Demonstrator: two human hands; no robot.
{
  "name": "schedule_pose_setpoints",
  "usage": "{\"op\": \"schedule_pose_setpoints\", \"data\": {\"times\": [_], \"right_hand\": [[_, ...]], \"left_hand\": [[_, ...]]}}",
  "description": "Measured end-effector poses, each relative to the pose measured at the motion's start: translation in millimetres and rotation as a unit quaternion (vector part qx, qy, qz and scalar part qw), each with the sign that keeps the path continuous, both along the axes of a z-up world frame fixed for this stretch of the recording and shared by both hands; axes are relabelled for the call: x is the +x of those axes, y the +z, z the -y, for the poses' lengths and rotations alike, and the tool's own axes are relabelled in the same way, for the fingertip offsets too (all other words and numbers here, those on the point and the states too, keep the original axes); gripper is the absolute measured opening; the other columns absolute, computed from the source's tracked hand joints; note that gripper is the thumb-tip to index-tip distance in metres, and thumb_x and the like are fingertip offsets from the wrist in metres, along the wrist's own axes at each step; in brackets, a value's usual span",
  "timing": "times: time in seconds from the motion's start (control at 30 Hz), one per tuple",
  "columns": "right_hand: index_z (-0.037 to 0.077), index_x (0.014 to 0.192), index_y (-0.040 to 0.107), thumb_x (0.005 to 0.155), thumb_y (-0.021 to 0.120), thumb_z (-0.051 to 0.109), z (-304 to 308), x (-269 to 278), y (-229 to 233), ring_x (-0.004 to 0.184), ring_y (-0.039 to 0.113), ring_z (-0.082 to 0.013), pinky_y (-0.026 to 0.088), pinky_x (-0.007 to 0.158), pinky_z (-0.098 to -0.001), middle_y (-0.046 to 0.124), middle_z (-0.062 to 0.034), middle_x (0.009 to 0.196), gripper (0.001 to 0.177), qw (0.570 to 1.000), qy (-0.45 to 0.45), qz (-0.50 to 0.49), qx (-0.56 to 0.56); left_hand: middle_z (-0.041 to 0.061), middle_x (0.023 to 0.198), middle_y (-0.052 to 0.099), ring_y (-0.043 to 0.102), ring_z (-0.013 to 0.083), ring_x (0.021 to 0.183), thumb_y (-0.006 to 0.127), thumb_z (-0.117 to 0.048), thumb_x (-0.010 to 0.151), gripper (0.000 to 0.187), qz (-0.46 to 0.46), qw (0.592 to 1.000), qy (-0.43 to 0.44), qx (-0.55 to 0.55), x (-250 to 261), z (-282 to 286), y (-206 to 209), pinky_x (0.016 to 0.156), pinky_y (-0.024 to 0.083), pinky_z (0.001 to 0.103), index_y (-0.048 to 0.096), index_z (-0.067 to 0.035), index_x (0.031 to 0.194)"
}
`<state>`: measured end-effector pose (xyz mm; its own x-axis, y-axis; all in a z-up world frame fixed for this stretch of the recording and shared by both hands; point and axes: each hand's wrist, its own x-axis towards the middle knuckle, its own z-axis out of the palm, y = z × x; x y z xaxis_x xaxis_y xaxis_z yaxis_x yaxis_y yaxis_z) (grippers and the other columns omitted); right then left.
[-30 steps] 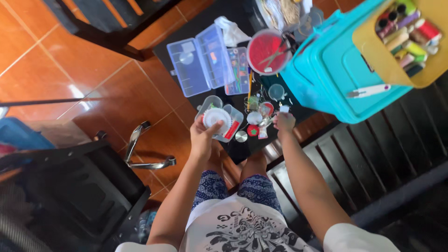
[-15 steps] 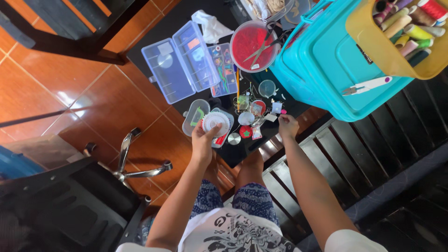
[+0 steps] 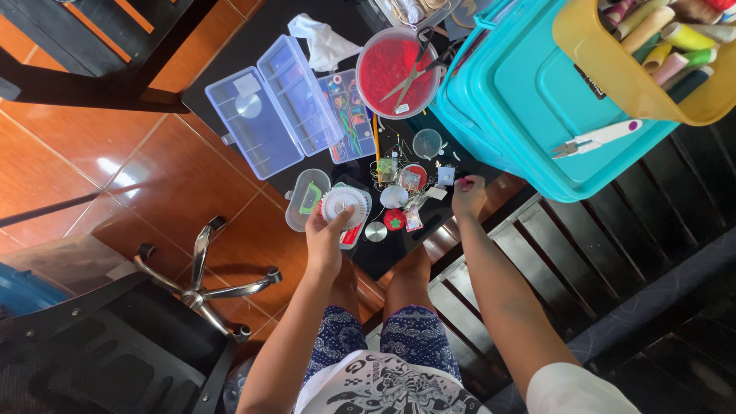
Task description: The person handles a pincushion, organizes sewing pins in a plastic holder, and sorts small sewing accessories including buttons and thread on a desk.
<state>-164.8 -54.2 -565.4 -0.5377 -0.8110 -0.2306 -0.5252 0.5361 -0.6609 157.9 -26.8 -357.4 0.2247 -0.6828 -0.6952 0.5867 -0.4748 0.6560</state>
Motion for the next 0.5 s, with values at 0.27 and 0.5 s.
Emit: {"op": "schedule_pose_setpoints", "data": {"times": [0.27,0.5], "right_hand": [[0.003,0.115,0.055,0.083,0.074,0.007,-17,-2,2,0.072,0.065,-0.0224,0.053,0.071,-0.0369,0.062,-0.007,0.077,0.037,0.998,-0.023,-0.024,0.045],[0.005,0.112,0.065,0.077,0.078,0.005,-52,19,18,0.076,0.059,-0.0235,0.051,0.062,-0.0343,0.058,-0.0101,0.094,0.037,0.983,0.177,-0.024,-0.036]], "left_hand": [[0.009,0.108,0.072,0.07,0.0162,0.095,0.075,0.0,0.087,0.032,0.0,1.0,0.001,0.006,-12,-2,-13,0.086,0.056,0.031,0.063,0.003,0.117],[0.011,0.104,0.072,0.071,0.018,0.093,0.076,-0.001,0.084,0.031,-0.003,1.0,-0.019,0.02,-19,-2,-31,0.086,0.057,0.032,0.063,0.003,0.112]]}}
